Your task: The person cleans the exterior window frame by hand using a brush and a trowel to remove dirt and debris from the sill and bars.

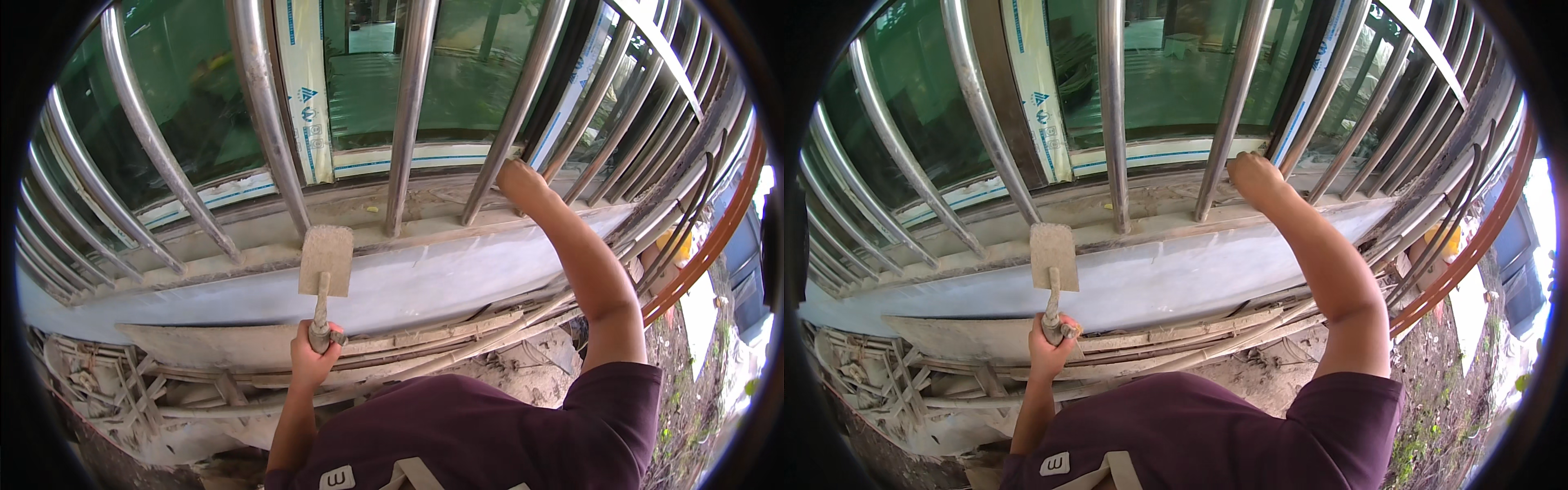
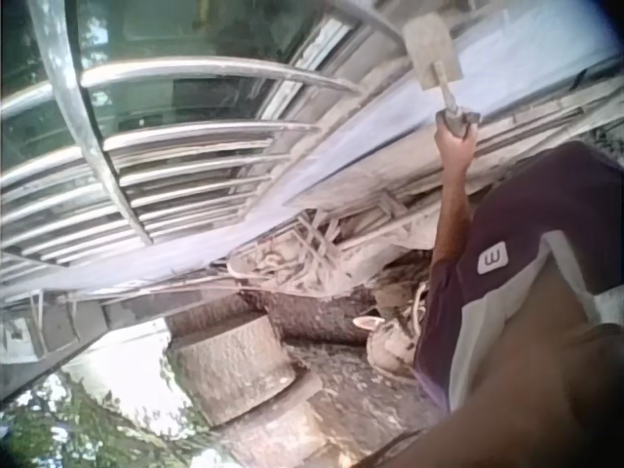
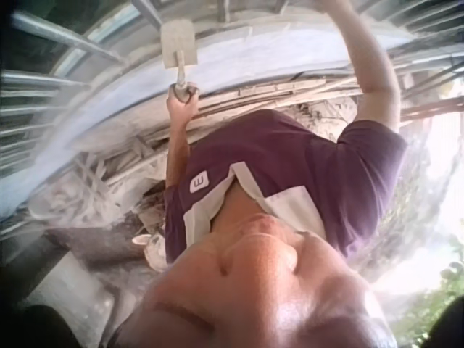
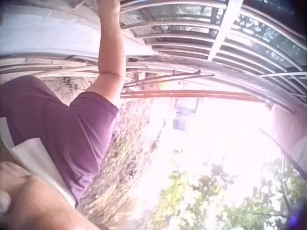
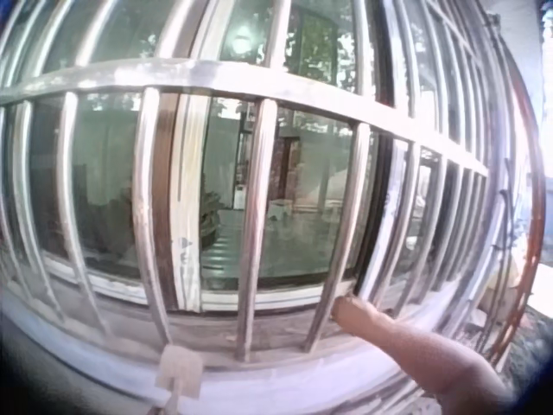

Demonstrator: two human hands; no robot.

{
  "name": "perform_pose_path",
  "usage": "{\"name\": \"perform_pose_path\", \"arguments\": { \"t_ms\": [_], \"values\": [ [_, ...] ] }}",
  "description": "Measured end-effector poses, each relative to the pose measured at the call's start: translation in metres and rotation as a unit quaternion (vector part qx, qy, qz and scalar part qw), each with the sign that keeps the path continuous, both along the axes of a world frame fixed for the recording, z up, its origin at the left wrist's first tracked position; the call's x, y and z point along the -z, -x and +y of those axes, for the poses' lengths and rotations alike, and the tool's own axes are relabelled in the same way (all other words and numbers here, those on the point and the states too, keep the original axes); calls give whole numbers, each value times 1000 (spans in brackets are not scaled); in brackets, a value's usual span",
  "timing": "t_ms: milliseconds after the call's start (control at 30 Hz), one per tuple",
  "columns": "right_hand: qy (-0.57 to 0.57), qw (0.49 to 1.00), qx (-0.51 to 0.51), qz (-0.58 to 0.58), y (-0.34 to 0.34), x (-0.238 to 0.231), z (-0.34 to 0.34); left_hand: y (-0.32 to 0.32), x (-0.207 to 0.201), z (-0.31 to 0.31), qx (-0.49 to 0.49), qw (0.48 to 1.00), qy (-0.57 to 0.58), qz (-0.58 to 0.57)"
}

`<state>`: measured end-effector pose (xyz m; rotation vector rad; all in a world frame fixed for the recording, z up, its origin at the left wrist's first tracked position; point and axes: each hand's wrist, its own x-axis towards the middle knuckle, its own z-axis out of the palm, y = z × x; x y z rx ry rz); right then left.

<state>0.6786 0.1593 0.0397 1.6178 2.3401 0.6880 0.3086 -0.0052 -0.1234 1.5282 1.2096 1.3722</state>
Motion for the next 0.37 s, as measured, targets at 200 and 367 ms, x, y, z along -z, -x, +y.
{"name": "perform_pose_path", "arguments": {
  "t_ms": [200,367],
  "values": [
    [44,921,42,385,-12,-15,-69,4,1,6,-5,999,9,43],
    [-96,876,98,463,-79,-3,-58,-5,-5,13,20,998,-31,46]
  ]
}}
